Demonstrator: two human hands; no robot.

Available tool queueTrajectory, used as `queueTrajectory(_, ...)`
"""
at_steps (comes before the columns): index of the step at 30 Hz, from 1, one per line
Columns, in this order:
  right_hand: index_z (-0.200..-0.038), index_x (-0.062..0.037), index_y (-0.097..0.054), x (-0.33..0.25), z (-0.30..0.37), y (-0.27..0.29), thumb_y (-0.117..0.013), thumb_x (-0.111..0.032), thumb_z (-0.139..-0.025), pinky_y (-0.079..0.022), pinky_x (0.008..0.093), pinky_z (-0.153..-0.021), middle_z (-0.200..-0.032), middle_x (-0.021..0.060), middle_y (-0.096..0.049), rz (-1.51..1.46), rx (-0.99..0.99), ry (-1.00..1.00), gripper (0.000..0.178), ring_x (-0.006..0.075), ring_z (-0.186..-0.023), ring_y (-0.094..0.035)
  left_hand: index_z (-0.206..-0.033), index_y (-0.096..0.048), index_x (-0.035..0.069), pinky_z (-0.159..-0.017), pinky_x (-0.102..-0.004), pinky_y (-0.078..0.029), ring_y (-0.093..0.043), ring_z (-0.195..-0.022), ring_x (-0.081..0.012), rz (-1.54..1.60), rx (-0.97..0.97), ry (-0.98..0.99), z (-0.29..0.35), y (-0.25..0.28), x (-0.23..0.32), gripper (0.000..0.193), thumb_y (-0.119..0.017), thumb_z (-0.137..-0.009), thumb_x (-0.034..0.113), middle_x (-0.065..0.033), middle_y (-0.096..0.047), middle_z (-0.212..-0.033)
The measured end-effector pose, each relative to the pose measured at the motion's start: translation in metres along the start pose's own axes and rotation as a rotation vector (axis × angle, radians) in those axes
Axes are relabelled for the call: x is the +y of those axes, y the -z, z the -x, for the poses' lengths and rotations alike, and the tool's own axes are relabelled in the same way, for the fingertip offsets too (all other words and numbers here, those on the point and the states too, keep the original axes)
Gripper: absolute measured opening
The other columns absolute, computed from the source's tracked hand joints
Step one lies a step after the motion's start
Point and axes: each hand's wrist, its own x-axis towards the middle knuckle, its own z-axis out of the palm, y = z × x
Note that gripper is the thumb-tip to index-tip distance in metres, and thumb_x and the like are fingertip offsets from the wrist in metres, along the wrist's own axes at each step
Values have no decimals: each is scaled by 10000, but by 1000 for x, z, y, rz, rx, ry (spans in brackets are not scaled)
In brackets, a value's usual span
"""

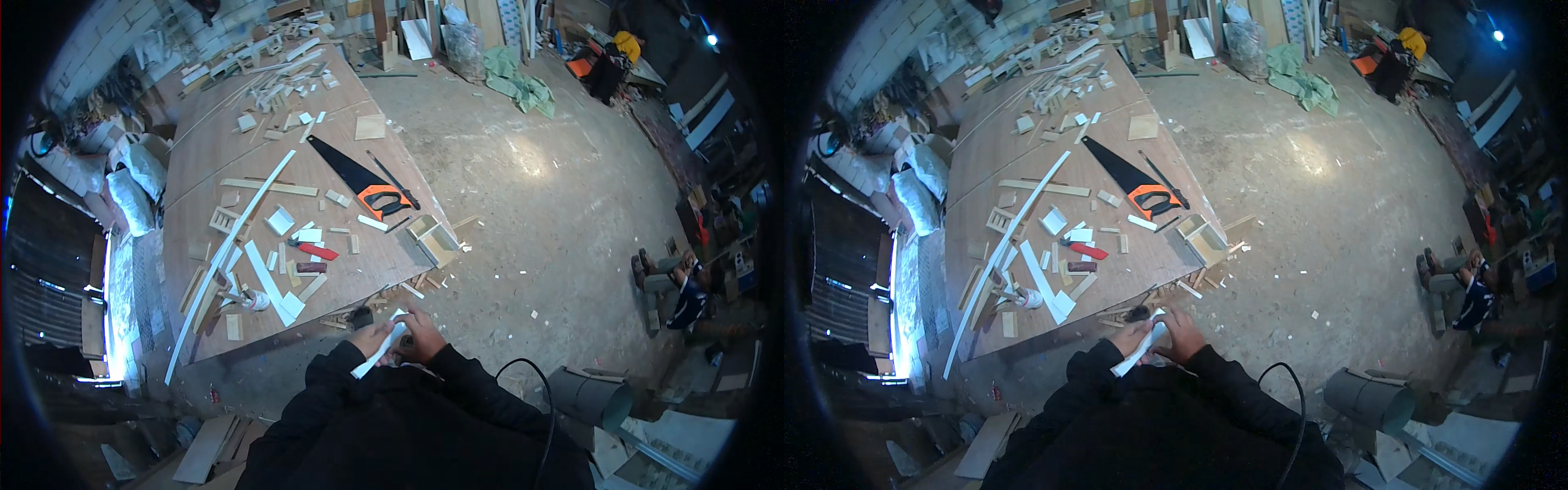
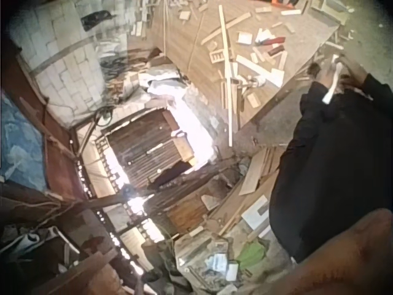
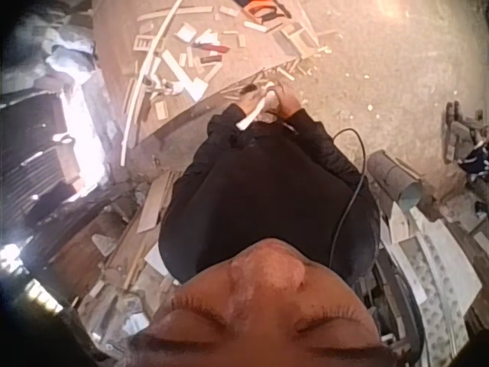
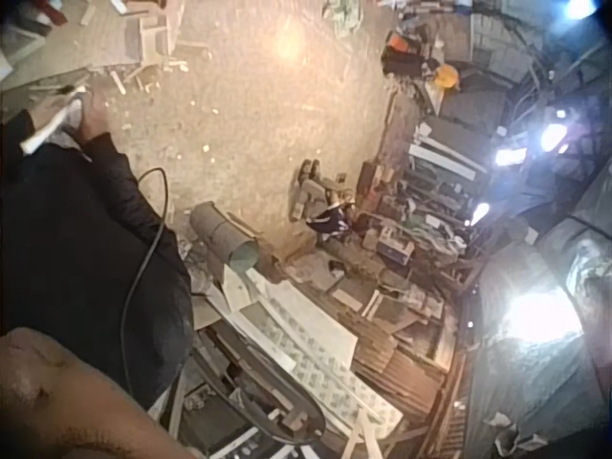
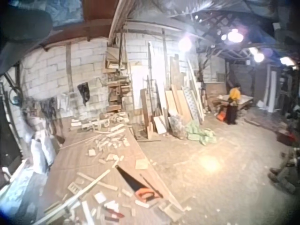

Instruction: The person sands small wooden pieces using a sanding block, joins the pieces together, and attaches them onto a small wooden box structure by hand.

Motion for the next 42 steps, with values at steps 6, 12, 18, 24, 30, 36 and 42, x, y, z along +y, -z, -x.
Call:
queueTrajectory(6, -1197, -97, -566, -6, 7, -16, -819, -226, -670, -446, 422, -932, -1121, 139, -622, -39, -186, 104, 599, 373, -1060, -574, -1025, -569, 7, -428, -274, -503, -621, -494, -165, -22, -76, 144, 34, 6, -18, 595, -408, -968, 577, -80, -639, -701)
queueTrajectory(12, -1122, -120, -641, -40, -4, -32, -795, -286, -719, -463, 407, -899, -1080, 132, -626, 78, -339, 71, 463, 326, -1023, -592, -1141, -595, 40, -559, -315, -547, -660, -571, -177, -345, -80, -47, 55, 39, -45, 558, -555, -917, 549, -110, -676, -754)
queueTrajectory(18, -1005, -93, -708, -34, -39, -88, -800, -422, -704, -505, 394, -817, -944, 136, -673, 82, -355, 27, 455, 309, -907, -635, -1103, -620, 50, -805, -377, -518, -671, -927, -277, -398, 639, -349, 82, 129, -151, 419, -614, -910, 422, -170, -689, -980)
queueTrajectory(24, -1023, -93, -730, 2, -61, -155, -774, -513, -720, -521, 376, -745, -904, 156, -687, 56, -225, -328, 519, 297, -812, -664, -1023, -643, 5, -833, -404, -509, -659, -946, -338, -218, 848, 8, 134, 199, -304, 453, -610, -878, 433, -203, -680, -968)
queueTrajectory(30, -1103, -95, -705, 41, -68, -200, -807, -498, -687, -509, 425, -824, -990, 186, -697, -14, 115, -531, 588, 345, -923, -660, -1042, -646, 2, -814, -380, -503, -656, -897, -288, -211, 670, 188, 165, 202, -402, 477, -607, -877, 448, -175, -678, -963)
queueTrajectory(36, -1174, -197, -688, 38, -50, -198, -820, -495, -679, -513, 403, -757, -902, 186, -651, 191, 213, -622, 592, 322, -854, -648, -1045, -650, 9, -760, -332, -515, -675, -813, -225, -65, 582, 113, 148, 229, -372, 400, -598, -904, 380, -136, -692, -915)
queueTrajectory(42, -1185, -202, -679, 64, -35, -181, -820, -496, -671, -510, 407, -770, -918, 182, -652, 177, 340, -714, 609, 326, -846, -643, -1097, -635, 26, -791, -321, -502, -652, -863, -183, -248, 430, -140, 100, 278, -293, 384, -586, -917, 362, -110, -687, -957)
